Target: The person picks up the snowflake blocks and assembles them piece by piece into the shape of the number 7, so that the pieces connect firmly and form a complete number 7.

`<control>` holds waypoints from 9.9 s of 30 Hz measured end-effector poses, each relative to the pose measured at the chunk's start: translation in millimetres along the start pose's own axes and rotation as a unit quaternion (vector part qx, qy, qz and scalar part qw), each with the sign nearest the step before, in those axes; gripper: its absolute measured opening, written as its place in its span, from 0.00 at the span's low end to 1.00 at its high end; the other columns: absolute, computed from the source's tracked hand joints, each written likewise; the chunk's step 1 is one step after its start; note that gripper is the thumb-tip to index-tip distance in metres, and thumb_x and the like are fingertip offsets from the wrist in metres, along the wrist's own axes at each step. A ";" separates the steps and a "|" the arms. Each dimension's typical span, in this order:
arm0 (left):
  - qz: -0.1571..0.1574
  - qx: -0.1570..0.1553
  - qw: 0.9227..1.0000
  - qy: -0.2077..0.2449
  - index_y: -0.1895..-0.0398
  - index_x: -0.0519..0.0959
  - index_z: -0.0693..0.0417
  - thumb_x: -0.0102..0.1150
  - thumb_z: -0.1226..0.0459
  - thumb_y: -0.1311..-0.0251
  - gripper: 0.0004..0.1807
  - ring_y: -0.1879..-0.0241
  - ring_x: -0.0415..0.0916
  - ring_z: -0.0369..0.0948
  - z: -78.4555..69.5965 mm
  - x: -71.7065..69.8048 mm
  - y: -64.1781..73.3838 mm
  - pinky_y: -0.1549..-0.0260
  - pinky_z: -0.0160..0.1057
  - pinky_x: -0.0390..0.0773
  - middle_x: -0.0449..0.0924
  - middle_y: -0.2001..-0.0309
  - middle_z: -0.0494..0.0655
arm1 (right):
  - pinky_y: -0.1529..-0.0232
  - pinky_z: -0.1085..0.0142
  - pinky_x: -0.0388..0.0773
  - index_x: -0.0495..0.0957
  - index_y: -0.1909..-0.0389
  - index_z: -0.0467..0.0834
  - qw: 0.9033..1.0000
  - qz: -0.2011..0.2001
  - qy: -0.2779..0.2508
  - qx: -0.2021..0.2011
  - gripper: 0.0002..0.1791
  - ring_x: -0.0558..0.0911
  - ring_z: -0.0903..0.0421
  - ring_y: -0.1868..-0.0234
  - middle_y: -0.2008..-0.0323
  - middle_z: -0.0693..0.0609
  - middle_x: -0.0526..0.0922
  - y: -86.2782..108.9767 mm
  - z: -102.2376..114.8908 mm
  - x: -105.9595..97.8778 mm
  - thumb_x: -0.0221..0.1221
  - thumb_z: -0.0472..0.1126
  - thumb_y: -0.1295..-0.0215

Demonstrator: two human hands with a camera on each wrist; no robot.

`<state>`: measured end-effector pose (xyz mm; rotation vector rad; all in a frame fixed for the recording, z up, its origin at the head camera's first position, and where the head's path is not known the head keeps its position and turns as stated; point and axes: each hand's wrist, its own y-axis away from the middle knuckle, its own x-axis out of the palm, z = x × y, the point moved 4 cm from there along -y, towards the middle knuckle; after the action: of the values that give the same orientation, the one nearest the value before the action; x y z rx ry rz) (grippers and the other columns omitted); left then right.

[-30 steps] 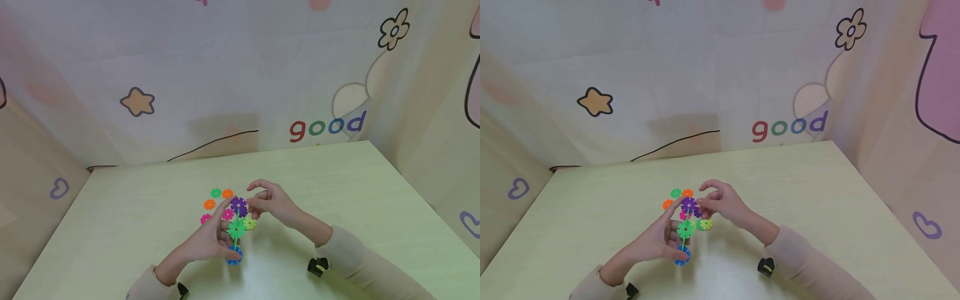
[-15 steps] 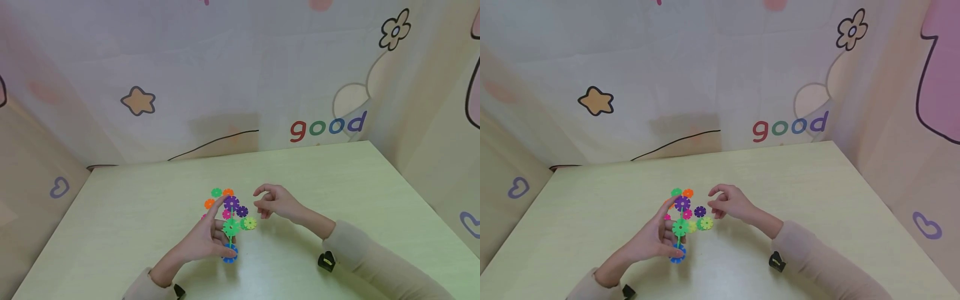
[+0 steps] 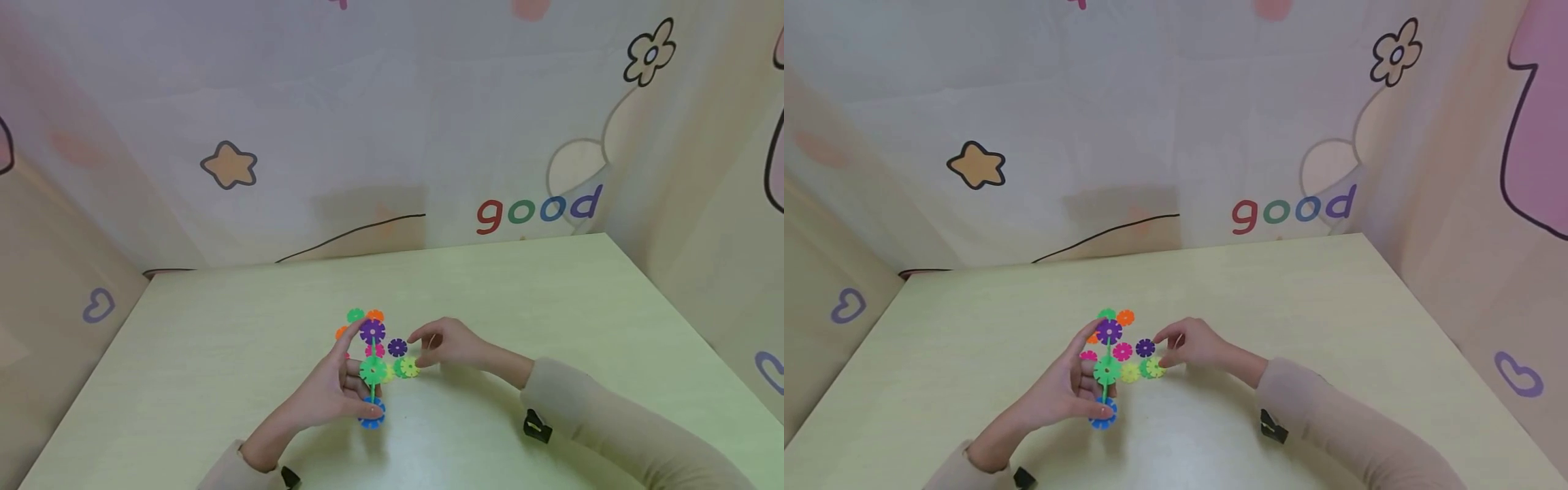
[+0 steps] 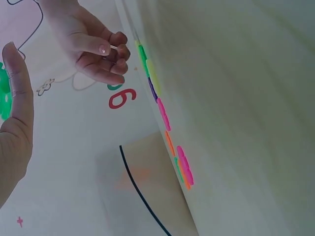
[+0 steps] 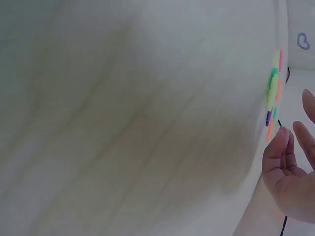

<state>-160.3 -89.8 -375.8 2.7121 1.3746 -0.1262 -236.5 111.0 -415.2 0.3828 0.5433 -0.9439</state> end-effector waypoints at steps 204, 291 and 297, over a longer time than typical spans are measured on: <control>-0.003 0.086 0.995 0.050 0.28 0.40 0.45 0.65 0.78 0.57 0.57 0.67 0.80 0.48 -3.7 -14.6 19.6 0.63 0.43 0.79 0.82 0.65 0.56 | 0.63 0.67 0.71 0.82 0.67 0.47 0.993 0.011 0.114 0.038 0.11 0.71 0.57 0.67 0.72 0.57 0.75 -51.4 -0.2 14.5 0.69 0.40 0.53; -0.001 0.075 0.996 0.056 0.28 0.39 0.43 0.65 0.77 0.56 0.58 0.66 0.80 0.50 -5.2 -4.1 14.7 0.62 0.44 0.79 0.81 0.63 0.58 | 0.70 0.67 0.80 0.75 0.59 0.28 0.957 -0.112 -0.266 -0.017 0.12 0.82 0.55 0.75 0.71 0.43 0.83 26.9 57.7 -23.3 0.60 0.31 0.43; -0.005 0.072 0.996 0.054 0.28 0.40 0.42 0.65 0.77 0.56 0.57 0.65 0.80 0.50 -2.8 -2.0 12.7 0.61 0.43 0.78 0.79 0.62 0.65 | 0.71 0.68 0.79 0.74 0.60 0.27 0.948 -0.121 -0.295 -0.021 0.12 0.82 0.56 0.75 0.71 0.43 0.83 25.8 59.3 -18.0 0.59 0.30 0.42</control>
<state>-151.1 -98.5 -372.1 2.8691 1.4626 -0.0834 -207.3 105.0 -355.0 -0.0187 0.0594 -1.2194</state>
